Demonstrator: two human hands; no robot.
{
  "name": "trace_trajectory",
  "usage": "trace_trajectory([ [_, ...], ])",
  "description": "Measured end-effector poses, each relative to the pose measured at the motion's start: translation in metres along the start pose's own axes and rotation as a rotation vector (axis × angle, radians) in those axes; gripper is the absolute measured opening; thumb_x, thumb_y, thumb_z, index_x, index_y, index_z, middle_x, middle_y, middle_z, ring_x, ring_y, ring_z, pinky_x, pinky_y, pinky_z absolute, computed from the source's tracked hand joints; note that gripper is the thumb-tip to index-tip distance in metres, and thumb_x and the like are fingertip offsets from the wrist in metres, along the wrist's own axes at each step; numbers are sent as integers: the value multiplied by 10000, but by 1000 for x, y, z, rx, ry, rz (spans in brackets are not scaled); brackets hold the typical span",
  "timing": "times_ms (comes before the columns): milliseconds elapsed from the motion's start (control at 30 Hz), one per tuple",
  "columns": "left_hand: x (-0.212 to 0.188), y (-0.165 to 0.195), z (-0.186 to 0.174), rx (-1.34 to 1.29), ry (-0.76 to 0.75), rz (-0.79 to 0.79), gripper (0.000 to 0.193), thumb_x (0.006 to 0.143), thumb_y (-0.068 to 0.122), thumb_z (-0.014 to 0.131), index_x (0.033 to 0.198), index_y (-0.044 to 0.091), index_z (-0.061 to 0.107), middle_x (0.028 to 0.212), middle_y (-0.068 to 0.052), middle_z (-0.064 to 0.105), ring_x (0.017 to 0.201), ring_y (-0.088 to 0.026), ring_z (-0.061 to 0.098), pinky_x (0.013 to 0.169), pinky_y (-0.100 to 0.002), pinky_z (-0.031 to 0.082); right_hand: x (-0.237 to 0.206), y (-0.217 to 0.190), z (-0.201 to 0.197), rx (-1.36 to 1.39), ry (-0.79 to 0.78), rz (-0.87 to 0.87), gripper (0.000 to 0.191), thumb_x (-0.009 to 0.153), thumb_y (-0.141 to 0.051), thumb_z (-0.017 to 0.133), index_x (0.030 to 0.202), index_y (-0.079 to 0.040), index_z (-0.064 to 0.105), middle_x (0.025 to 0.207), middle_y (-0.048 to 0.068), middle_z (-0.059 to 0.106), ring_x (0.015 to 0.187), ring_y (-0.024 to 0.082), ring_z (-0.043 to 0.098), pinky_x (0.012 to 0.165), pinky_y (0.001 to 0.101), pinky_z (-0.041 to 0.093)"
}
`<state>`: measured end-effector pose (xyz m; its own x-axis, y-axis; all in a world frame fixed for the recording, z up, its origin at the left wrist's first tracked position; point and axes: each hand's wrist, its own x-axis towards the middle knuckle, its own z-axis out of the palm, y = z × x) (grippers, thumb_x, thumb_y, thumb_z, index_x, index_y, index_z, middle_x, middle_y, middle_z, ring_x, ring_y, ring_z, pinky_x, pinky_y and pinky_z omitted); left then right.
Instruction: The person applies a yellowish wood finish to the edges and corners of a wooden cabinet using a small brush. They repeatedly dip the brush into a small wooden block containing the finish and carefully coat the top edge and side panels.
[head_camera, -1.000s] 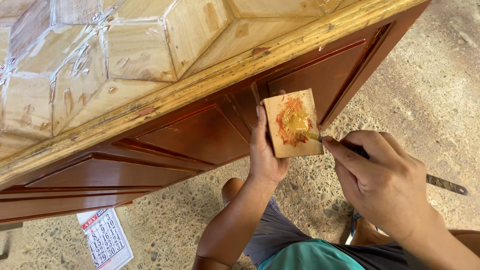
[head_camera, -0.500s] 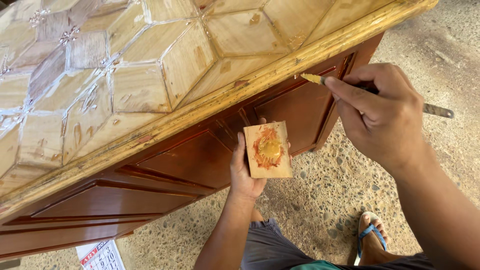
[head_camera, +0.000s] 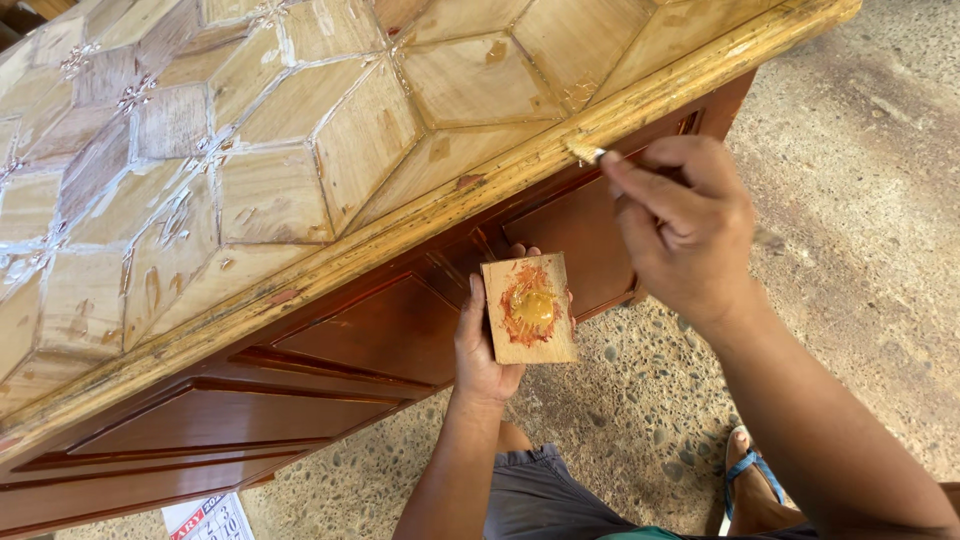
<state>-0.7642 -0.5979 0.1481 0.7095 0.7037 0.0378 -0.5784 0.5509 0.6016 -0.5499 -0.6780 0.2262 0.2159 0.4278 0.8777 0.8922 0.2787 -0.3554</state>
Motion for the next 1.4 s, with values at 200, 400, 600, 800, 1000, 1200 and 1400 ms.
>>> trace_trajectory([
  [200, 0, 1, 1, 26, 0, 9, 660, 1058, 538, 488, 1488, 37, 493, 1516, -158, 531, 1311, -350, 592, 1083, -571, 517, -9, -5, 4, 50, 35, 133, 222, 1032, 81, 748, 1205, -51, 794, 1056, 65, 648, 883, 116, 636, 692, 249, 528],
  [400, 2, 1, 1, 27, 11, 15, 671, 1059, 539, 485, 1497, 31, 480, 1509, -167, 532, 1316, -340, 586, 1093, -573, 509, 1, -10, 0, 44, 12, 159, 282, 989, 111, 723, 1208, -44, 810, 1022, 79, 669, 841, 136, 629, 642, 250, 505],
  [600, 3, 1, 0, 19, 17, 12, 666, 1053, 526, 484, 1497, 29, 485, 1509, -154, 529, 1328, -322, 570, 1099, -556, 500, 1, -24, 4, 60, 19, 109, 255, 967, 97, 750, 1181, -30, 804, 1053, 91, 665, 879, 171, 646, 643, 257, 516],
  [800, 5, 0, -3, -12, -15, 32, 635, 1073, 512, 504, 1468, 16, 503, 1502, -156, 535, 1321, -327, 570, 1102, -534, 498, 7, -31, 1, 84, 1, 128, 245, 1008, 96, 733, 1217, -16, 794, 1088, 88, 667, 837, 148, 672, 666, 254, 538],
  [1000, 5, -1, -2, 22, 38, 40, 633, 1058, 510, 501, 1459, 20, 511, 1485, -157, 547, 1340, -291, 571, 1113, -514, 502, 11, -34, -9, 47, -51, 94, 276, 872, 114, 715, 1121, 12, 776, 1021, 126, 670, 882, 207, 667, 713, 316, 548],
  [1200, 6, -2, -4, 51, 53, 55, 657, 1062, 516, 497, 1491, 18, 497, 1439, -144, 570, 1308, -297, 575, 1087, -519, 504, 10, -20, -10, 4, -25, 106, 179, 1050, 69, 744, 1194, -23, 796, 1072, 91, 665, 876, 142, 652, 651, 241, 518],
  [1400, 9, -5, -5, 1, 50, 43, 647, 1053, 497, 487, 1497, 26, 490, 1431, -122, 585, 1312, -268, 580, 1098, -474, 504, 10, -30, -8, 41, -42, 107, 163, 1011, 43, 760, 1140, -52, 790, 1060, 79, 657, 852, 129, 650, 640, 240, 522],
])
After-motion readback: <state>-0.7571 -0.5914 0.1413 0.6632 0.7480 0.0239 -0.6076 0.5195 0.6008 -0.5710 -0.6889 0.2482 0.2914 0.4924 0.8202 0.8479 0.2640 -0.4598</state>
